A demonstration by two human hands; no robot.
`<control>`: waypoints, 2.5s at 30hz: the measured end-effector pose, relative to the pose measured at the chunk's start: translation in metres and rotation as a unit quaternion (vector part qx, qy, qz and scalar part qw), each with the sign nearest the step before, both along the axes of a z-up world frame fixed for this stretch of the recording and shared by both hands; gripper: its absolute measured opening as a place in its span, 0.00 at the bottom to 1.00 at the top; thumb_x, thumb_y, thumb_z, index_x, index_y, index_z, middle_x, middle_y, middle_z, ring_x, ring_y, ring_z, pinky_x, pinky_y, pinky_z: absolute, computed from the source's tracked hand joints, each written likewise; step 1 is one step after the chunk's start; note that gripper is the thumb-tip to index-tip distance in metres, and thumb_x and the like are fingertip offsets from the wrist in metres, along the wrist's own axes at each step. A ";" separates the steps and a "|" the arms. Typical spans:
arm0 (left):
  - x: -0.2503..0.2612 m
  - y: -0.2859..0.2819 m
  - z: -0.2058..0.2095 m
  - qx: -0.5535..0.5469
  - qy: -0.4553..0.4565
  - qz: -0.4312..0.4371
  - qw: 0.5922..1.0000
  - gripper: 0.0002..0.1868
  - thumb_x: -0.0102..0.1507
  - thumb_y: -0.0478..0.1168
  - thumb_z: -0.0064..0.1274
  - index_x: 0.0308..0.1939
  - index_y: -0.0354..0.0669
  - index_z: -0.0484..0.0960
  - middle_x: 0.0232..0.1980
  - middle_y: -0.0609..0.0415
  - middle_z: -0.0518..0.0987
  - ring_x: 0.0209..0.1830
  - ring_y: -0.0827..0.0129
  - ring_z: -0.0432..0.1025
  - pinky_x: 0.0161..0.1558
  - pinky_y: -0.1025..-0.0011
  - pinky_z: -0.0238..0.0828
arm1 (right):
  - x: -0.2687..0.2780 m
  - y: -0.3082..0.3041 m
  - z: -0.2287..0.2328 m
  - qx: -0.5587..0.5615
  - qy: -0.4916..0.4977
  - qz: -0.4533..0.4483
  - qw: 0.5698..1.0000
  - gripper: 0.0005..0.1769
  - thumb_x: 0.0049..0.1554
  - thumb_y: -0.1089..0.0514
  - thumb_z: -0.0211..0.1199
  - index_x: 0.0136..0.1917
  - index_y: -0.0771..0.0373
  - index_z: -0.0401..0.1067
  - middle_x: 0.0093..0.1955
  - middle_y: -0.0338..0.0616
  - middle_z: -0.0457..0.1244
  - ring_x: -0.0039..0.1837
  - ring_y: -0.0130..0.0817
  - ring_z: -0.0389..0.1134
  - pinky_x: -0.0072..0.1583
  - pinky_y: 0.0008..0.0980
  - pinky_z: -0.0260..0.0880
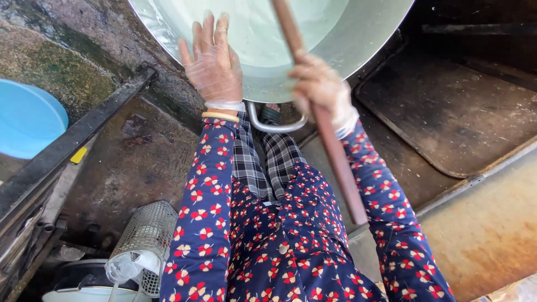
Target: Stirring a large pot of white liquid mixture using a long wooden paddle in a bakery production area.
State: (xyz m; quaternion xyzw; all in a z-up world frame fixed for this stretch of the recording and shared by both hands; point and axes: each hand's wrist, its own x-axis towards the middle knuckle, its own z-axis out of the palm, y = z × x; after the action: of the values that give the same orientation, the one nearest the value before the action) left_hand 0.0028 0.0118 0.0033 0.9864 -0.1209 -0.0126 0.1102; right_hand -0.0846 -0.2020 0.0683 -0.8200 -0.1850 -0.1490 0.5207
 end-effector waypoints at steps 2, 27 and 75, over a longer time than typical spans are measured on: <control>-0.002 0.001 -0.004 0.008 0.026 -0.006 1.000 0.42 0.63 0.31 0.75 0.74 0.59 0.66 0.76 0.59 0.67 0.77 0.57 0.65 0.77 0.50 0.45 | -0.003 -0.024 0.025 -0.070 0.043 -0.079 0.994 0.18 0.67 0.57 0.55 0.43 0.71 0.77 0.53 0.61 0.70 0.66 0.63 0.68 0.71 0.53 0.68; 0.000 0.003 -0.012 0.059 0.003 0.001 0.998 0.46 0.63 0.30 0.71 0.76 0.65 0.60 0.79 0.63 0.60 0.79 0.61 0.65 0.78 0.53 0.55 | -0.002 -0.015 0.030 -0.028 0.001 -0.079 0.996 0.11 0.64 0.61 0.63 0.48 0.74 0.78 0.53 0.65 0.70 0.60 0.55 0.73 0.70 0.49 0.70; -0.004 0.004 -0.009 -0.039 -0.008 -0.001 0.999 0.43 0.61 0.24 0.69 0.74 0.58 0.66 0.76 0.64 0.67 0.77 0.57 0.66 0.78 0.51 0.49 | -0.065 -0.018 0.152 -0.050 0.215 -0.170 0.960 0.17 0.69 0.57 0.50 0.53 0.72 0.75 0.62 0.65 0.66 0.70 0.56 0.67 0.77 0.52 0.65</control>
State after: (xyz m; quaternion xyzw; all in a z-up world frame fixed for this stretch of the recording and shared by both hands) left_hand -0.0010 0.0155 -0.0054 0.9814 -0.1233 0.0000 0.1473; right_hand -0.1495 -0.2203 0.2199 -0.8772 0.0661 -0.0463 0.4734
